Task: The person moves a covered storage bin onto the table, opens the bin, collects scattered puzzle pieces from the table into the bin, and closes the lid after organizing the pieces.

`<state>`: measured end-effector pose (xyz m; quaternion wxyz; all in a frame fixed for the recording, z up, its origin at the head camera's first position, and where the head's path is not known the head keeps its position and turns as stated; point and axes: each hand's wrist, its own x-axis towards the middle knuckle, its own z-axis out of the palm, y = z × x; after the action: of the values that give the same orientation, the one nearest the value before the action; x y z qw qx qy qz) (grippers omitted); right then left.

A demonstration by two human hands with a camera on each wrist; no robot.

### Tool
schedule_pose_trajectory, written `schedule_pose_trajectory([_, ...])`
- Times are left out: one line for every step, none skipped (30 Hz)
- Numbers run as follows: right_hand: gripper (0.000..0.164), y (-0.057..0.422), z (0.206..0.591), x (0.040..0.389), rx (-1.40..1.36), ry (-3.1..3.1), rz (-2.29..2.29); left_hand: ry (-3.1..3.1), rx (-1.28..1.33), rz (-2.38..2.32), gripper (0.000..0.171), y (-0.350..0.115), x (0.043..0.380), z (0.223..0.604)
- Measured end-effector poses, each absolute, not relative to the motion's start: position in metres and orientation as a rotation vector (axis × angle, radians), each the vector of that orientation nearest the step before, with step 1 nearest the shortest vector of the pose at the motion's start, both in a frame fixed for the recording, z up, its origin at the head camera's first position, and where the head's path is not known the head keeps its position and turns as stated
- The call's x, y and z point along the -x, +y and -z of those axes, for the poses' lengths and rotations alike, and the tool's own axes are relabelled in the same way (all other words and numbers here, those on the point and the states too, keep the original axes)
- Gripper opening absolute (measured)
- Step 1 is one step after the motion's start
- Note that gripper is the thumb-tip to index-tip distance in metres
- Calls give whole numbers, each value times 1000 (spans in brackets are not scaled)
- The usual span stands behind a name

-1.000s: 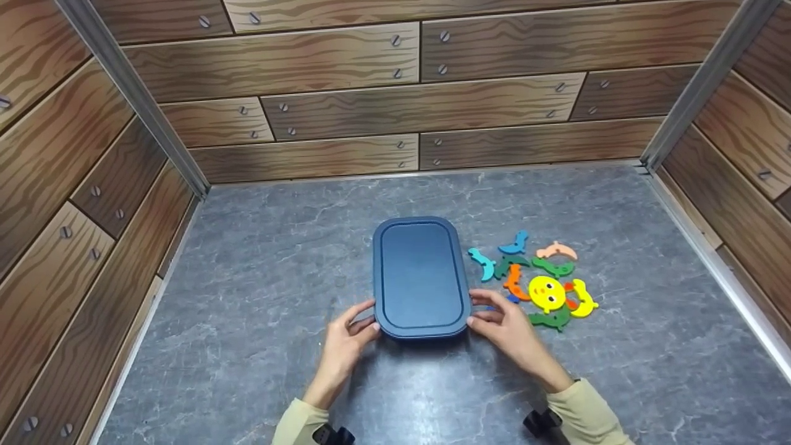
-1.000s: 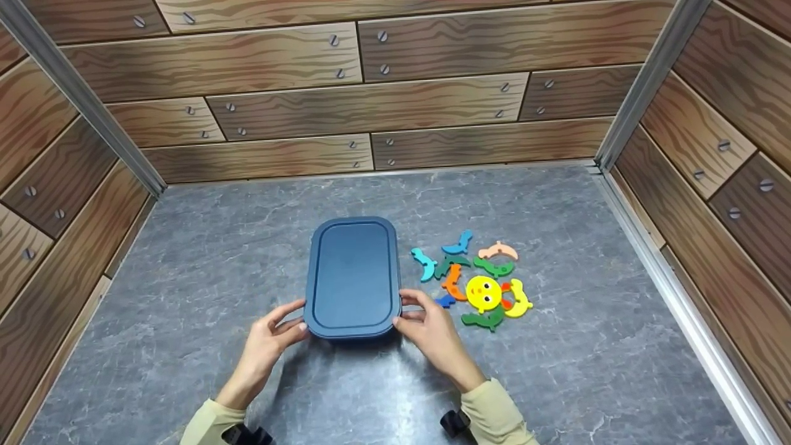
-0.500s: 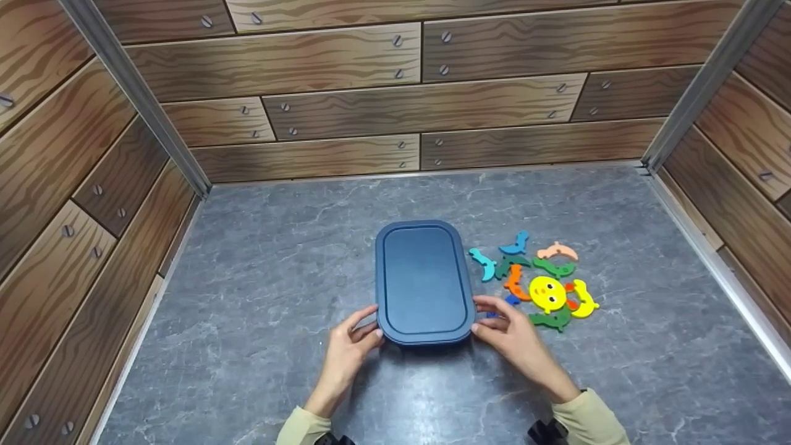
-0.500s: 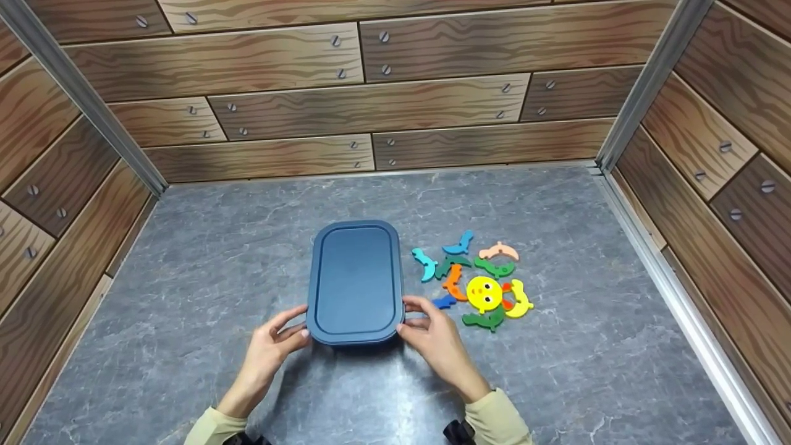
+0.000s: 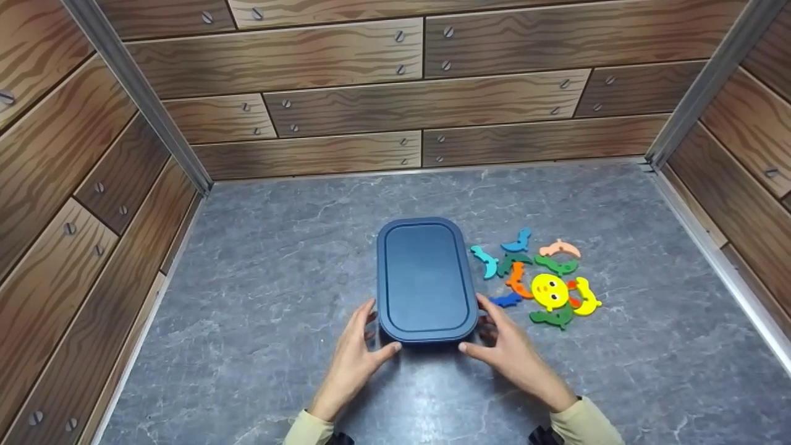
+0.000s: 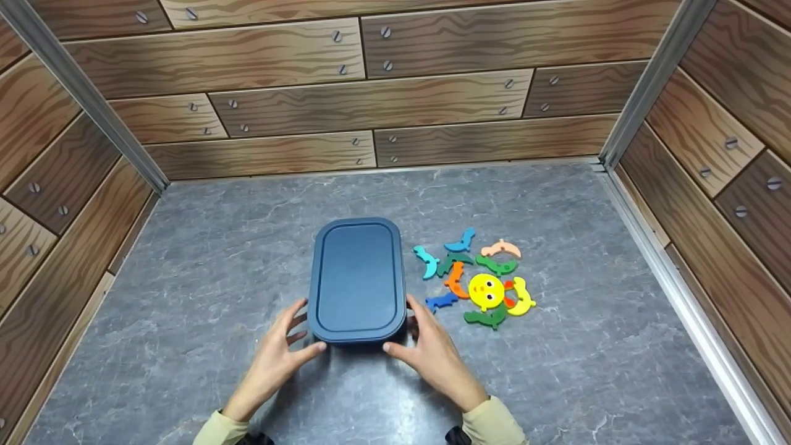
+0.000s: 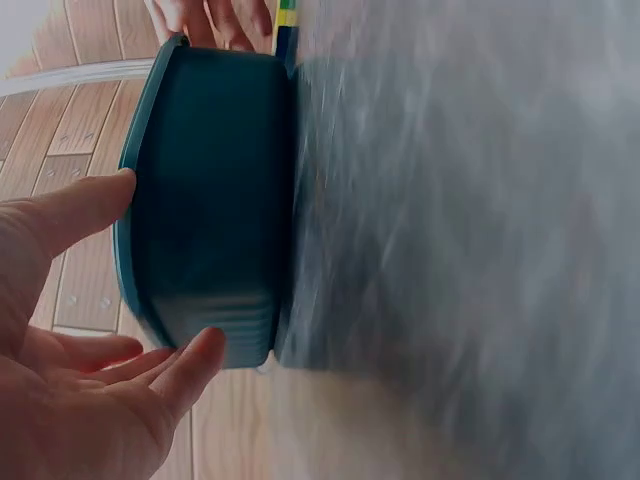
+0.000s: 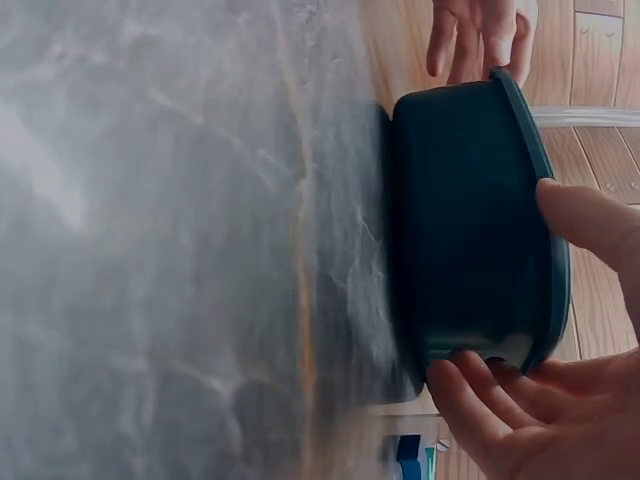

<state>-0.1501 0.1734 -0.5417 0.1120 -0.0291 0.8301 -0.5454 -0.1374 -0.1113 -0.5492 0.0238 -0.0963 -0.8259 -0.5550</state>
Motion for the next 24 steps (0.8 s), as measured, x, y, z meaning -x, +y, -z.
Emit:
schedule_pose_trajectory([96, 173, 542, 150, 89, 2428, 1609, -2561, 282, 1750, 89, -110, 137, 550])
schedule_pose_trajectory([96, 172, 543, 150, 90, 2425, 1616, -2564, 265, 1782, 90, -109, 137, 550])
schedule_pose_trajectory([96, 172, 543, 150, 94, 2424, 1622, -2563, 252, 1815, 91, -108, 138, 551])
schedule_pose_trajectory([96, 171, 543, 150, 94, 2424, 1629, -2559, 238, 1845, 92, -107, 138, 551])
schedule_pose_trajectory([96, 171, 543, 150, 96, 2424, 1636, -2552, 227, 1874, 92, -107, 138, 551])
schedule_pose_trajectory([95, 170, 544, 150, 98, 2424, 1646, -2543, 218, 1908, 93, -106, 138, 550])
schedule_pose_trajectory([95, 170, 543, 150, 100, 2427, 1650, -2538, 210, 1933, 93, -106, 138, 550])
schedule_pose_trajectory([94, 170, 544, 150, 102, 2430, 1653, -2531, 205, 1957, 93, -106, 138, 550])
schedule_pose_trajectory([94, 170, 543, 150, 104, 2432, 1654, -2522, 203, 1980, 93, -106, 138, 550])
schedule_pose_trajectory([94, 170, 543, 151, 107, 2433, 1658, -2513, 202, 1994, 92, -105, 137, 546])
schedule_pose_trajectory([93, 170, 543, 151, 112, 2434, 1663, -2501, 205, 2012, 92, -105, 137, 547])
schedule_pose_trajectory([93, 170, 543, 151, 115, 2435, 1665, -2493, 209, 2021, 91, -105, 137, 547])
schedule_pose_trajectory([93, 170, 543, 150, 117, 2435, 1668, -2489, 213, 2022, 90, -105, 137, 548])
schedule_pose_trajectory([93, 170, 543, 150, 125, 2432, 1672, -2479, 216, 2035, 90, -105, 138, 548])
schedule_pose_trajectory([93, 170, 542, 150, 129, 2430, 1675, -2469, 219, 2047, 90, -105, 138, 549])
schedule_pose_trajectory([93, 171, 541, 150, 133, 2424, 1682, -2461, 221, 2056, 90, -104, 138, 549])
schedule_pose_trajectory([94, 171, 541, 150, 136, 2418, 1685, -2455, 224, 2065, 91, -105, 139, 552])
schedule_pose_trajectory([94, 171, 540, 150, 136, 2405, 1691, -2454, 224, 2070, 91, -105, 139, 552])
schedule_pose_trajectory([95, 171, 539, 150, 137, 2394, 1698, -2447, 226, 2081, 92, -104, 139, 552])
schedule_pose_trajectory([95, 172, 538, 150, 135, 2384, 1704, -2443, 228, 2087, 92, -104, 139, 551])
schedule_pose_trajectory([95, 172, 538, 150, 133, 2379, 1705, -2444, 228, 2086, 92, -104, 139, 551])
schedule_pose_trajectory([96, 172, 537, 150, 133, 2373, 1708, -2450, 225, 2079, 92, -104, 139, 551])
schedule_pose_trajectory([96, 173, 537, 150, 129, 2368, 1708, -2455, 220, 2078, 92, -104, 139, 550])
schedule_pose_trajectory([96, 173, 536, 150, 126, 2363, 1708, -2461, 215, 2075, 93, -104, 139, 550])
